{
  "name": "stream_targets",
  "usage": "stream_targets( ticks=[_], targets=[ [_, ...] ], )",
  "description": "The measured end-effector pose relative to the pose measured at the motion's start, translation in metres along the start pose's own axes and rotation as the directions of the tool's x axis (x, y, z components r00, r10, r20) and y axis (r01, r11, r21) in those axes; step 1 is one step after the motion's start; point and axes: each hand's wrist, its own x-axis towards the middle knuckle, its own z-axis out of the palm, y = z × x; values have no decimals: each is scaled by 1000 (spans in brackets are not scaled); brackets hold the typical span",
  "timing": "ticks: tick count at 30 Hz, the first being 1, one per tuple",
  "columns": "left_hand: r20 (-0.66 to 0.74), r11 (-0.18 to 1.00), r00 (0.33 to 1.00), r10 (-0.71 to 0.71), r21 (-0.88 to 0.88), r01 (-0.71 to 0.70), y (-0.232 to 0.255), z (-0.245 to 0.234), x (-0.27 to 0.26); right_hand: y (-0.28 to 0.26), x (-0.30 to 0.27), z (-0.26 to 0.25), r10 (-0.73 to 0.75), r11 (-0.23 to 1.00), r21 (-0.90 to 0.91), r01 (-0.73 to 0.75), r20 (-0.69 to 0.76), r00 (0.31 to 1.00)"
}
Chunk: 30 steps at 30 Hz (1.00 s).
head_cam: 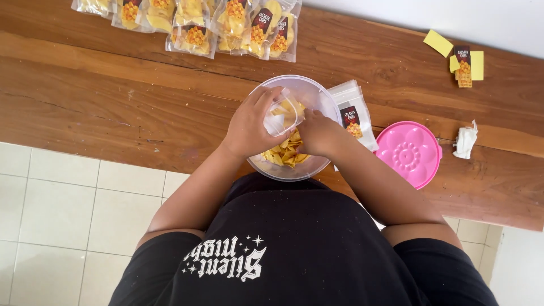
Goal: Manually filling small plastic bags with cassava chips from a large bowl and arranging the finished packages on a table.
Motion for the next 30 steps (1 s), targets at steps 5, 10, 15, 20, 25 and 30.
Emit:
stream_targets(
  ticks=[5, 10, 15, 20, 25, 30],
  targets=[
    [-7, 1000, 1000, 22, 0, -22, 3, 2, -3, -14, 6, -22, 19, 989, 144, -31, 81, 996],
    [9, 998, 998, 70, -12, -69, 2, 0, -3, -20, 1, -37, -20, 972, 235, -1, 86, 996],
    [74, 995, 992, 98, 9, -99, 4, 0, -1, -24, -9, -50, -37, 928, 372, 5, 77, 996],
    [59, 993, 991, 120, -3, -120, 3, -1, -3, -29, -18, -65, -40, 885, 466, 3, 69, 997],
    [90, 984, 981, 172, -50, -168, 13, -17, 2, -38, -34, -78, -69, 849, 528, 27, 61, 996],
    [167, 986, 972, 164, -51, -157, 16, -19, 6, -19, -64, -55, 97, 899, 423, -109, 50, 994]
  ],
)
